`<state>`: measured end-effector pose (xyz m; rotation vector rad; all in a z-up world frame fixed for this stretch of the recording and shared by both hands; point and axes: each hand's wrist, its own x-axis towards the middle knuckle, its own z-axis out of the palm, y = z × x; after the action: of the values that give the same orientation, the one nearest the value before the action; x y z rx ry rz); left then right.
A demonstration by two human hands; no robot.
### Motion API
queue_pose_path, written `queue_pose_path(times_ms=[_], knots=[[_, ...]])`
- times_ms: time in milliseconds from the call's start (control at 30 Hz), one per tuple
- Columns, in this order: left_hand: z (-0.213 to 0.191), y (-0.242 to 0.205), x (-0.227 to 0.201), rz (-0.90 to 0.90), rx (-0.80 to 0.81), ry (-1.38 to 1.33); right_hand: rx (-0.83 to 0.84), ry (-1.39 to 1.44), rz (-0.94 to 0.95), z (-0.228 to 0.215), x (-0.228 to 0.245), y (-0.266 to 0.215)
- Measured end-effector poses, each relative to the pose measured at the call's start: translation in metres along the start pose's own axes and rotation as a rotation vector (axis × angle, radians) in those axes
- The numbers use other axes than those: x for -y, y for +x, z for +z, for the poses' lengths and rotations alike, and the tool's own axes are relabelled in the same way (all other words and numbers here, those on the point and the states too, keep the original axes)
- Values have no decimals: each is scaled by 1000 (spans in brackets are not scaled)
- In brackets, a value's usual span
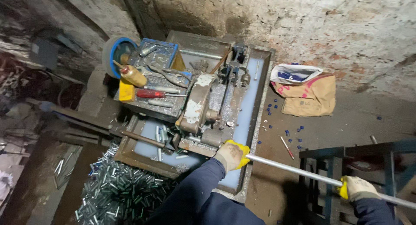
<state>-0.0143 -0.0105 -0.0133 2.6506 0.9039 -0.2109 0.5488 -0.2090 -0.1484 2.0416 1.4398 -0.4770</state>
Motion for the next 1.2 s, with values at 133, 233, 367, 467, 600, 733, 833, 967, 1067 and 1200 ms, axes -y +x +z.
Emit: queue_pose_path(times_ms=[133, 233, 367, 467, 600, 733, 833, 967, 1067, 1200], knots=[[-19, -3, -8, -51, 99, 2, 12, -23, 126, -34, 17, -37], [-37, -3, -15, -104, 226, -66, 53, -13, 116, -53, 26, -45], [-28, -4, -11, -114, 224, -55, 105, 37, 63, -63, 51, -37], [-25, -2, -15, -61, 221, -2, 71, 11, 38, -46, 49, -30], [-7, 5, -8, -50, 221, 41, 76, 4, 42, -53, 50, -28], [-18, 13, -11, -60, 270, 24, 87, -9, 86, -62, 50, -27], [-15, 15, -8, -68, 259, 10, 22, -13, 87, -66, 53, -27], [0, 19, -9, -50, 194, 18, 79, 25, 178, -88, 62, -44], [11, 22, -6, -31, 162, 35, 83, -1, 166, -82, 58, -39], [9, 22, -8, -32, 168, 36, 86, -6, 189, -81, 58, -38]])
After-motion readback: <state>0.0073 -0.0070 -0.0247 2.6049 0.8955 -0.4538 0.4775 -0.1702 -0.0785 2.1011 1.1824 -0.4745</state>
